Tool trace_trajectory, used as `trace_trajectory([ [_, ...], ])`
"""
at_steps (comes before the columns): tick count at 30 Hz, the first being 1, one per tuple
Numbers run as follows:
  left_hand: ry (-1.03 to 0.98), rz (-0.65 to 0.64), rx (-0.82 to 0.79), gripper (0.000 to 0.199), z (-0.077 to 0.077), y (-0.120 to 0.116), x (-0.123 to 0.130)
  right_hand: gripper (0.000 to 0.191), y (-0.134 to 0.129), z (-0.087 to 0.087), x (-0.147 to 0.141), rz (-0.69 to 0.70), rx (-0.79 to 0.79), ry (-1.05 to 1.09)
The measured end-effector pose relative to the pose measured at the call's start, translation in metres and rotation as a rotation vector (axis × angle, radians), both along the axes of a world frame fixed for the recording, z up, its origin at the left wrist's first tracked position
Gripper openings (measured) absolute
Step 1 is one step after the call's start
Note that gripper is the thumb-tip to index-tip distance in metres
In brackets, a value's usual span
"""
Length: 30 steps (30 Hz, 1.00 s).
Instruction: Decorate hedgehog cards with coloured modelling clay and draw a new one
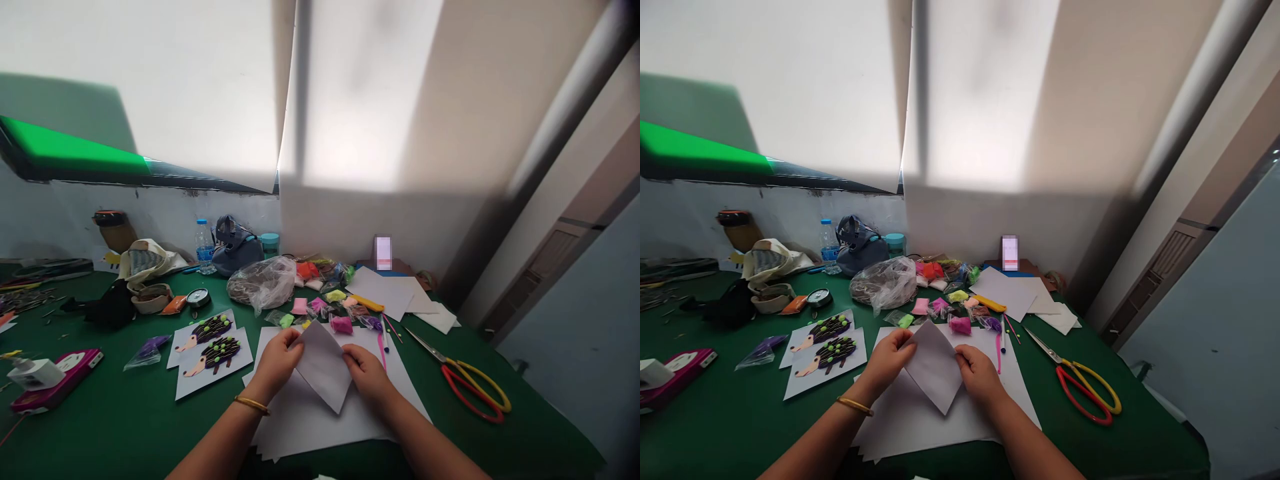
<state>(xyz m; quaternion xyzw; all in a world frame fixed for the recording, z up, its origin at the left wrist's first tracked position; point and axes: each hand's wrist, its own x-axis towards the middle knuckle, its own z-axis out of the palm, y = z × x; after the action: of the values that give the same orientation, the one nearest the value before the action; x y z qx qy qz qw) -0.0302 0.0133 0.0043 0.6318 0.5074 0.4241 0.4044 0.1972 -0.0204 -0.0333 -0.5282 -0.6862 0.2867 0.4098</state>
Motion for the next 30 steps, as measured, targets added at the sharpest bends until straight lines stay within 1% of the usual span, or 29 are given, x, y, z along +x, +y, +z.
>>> trace_trajectory([
  [2,0.197,-0.024,-0.001,0.008,0.001,-0.001,-0.004,0.028,0.000,0.000,0.001,-0.071,-0.011,-0.001],
  [5,0.568,-0.064,0.008,0.008,0.004,-0.008,-0.006,0.025,0.000,-0.001,0.004,-0.164,-0.019,0.004],
  [7,0.784,-0.073,0.066,0.009,0.006,-0.013,-0.004,0.023,0.001,-0.002,0.004,-0.183,0.003,-0.009],
  [8,0.848,-0.059,0.119,0.012,0.007,-0.015,-0.002,0.022,0.002,-0.002,0.004,-0.183,0.016,-0.019],
  [9,0.881,-0.038,0.175,0.022,0.008,-0.017,0.000,0.021,0.003,-0.001,0.004,-0.179,0.029,-0.029],
  [12,0.866,0.014,0.283,0.060,0.007,-0.019,0.009,0.019,0.006,0.000,0.003,-0.149,0.059,-0.062],
  [13,0.853,0.008,0.289,0.066,0.006,-0.018,0.012,0.018,0.008,0.000,0.002,-0.138,0.065,-0.075],
  [14,0.846,-0.012,0.289,0.067,0.005,-0.018,0.014,0.018,0.009,0.001,0.002,-0.128,0.069,-0.090],
  [16,0.844,-0.075,0.286,0.058,0.001,-0.016,0.018,0.019,0.011,0.003,0.003,-0.115,0.072,-0.127],
  [18,0.856,-0.132,0.285,0.044,-0.002,-0.014,0.020,0.020,0.012,0.005,0.004,-0.102,0.072,-0.194],
  [21,0.873,-0.146,0.290,0.027,-0.007,-0.015,0.020,0.021,0.015,0.010,0.007,-0.092,0.087,-0.345],
  [23,0.869,-0.137,0.293,0.023,-0.008,-0.016,0.020,0.022,0.018,0.015,0.008,-0.127,0.127,-0.456],
  [26,0.853,-0.123,0.290,0.023,-0.010,-0.017,0.020,0.028,0.030,0.022,0.008,-0.218,0.190,-0.621],
  [30,0.833,-0.101,0.308,0.023,-0.012,-0.019,0.019,0.040,0.053,0.027,0.001,-0.266,0.197,-0.787],
])
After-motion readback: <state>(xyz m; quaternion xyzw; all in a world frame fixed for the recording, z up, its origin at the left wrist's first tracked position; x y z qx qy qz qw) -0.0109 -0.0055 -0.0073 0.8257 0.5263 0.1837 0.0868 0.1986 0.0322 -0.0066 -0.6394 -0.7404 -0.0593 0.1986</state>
